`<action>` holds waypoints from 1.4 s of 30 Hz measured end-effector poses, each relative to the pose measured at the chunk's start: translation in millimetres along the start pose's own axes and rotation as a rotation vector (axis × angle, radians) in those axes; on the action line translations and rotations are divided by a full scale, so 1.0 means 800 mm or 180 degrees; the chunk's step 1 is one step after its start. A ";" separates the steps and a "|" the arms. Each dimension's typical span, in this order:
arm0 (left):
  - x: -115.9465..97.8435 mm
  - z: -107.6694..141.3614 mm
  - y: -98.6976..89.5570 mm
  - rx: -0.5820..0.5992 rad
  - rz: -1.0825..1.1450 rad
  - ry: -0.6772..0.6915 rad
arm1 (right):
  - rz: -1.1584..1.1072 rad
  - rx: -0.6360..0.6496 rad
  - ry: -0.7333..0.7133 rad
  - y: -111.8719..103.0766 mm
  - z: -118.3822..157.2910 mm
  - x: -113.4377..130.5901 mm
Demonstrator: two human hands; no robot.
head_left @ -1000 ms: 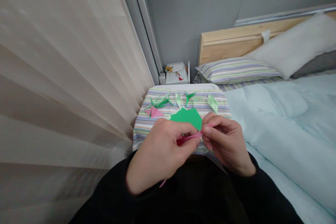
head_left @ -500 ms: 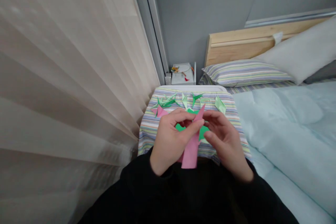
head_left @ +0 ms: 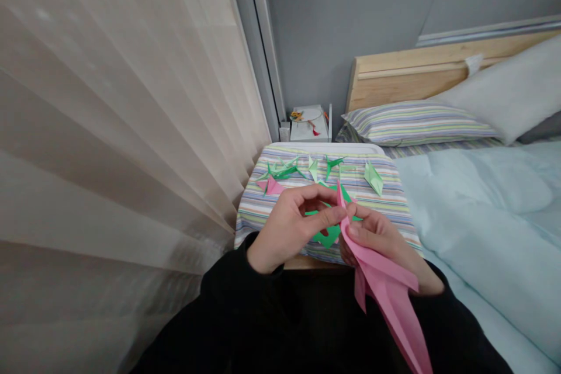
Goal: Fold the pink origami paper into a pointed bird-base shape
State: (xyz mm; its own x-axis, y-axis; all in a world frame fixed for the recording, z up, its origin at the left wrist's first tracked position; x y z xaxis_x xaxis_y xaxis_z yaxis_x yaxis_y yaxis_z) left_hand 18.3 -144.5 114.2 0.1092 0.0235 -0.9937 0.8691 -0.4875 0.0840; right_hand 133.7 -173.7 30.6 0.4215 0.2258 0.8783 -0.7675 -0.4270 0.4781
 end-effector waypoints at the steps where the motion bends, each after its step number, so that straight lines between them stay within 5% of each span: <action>1: 0.003 0.000 0.001 0.0045 0.0073 -0.0030 | 0.0030 0.0011 0.0008 -0.001 0.000 -0.001; 6: 0.015 0.002 0.006 0.0263 0.0417 -0.0331 | -0.0034 0.0143 0.0078 0.007 0.002 -0.005; 12: 0.020 0.004 0.005 0.0167 0.0447 -0.0473 | 0.0031 -0.0216 0.0120 0.009 0.003 0.000; 18: 0.027 0.006 -0.003 -0.0024 0.0382 -0.0525 | 0.0590 -0.0750 -0.0309 -0.003 0.005 0.024; 35: 0.020 0.012 0.006 0.0168 -0.0102 -0.0420 | 0.1165 -0.0633 -0.0258 0.001 0.008 0.030; 42: 0.024 0.013 0.008 0.0220 -0.0246 -0.0422 | 0.0489 -0.0534 -0.0162 0.004 0.010 0.023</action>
State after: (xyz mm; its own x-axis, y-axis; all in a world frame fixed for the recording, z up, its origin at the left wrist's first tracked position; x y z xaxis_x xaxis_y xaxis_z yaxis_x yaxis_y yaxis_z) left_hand 20.8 -156.0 95.2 -0.0253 -0.0499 -0.9984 0.8367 -0.5477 0.0061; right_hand 142.7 -178.4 48.2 0.3141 0.1231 0.9414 -0.8923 -0.3004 0.3370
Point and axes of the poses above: each hand's wrist, its own z-axis away from the middle knuckle, its own y-axis out of the palm, x = y × z, the point moved 8 cm from there along -z, towards the middle knuckle, and after that the axes turned 1 degree about x, right-handed, at the moved point
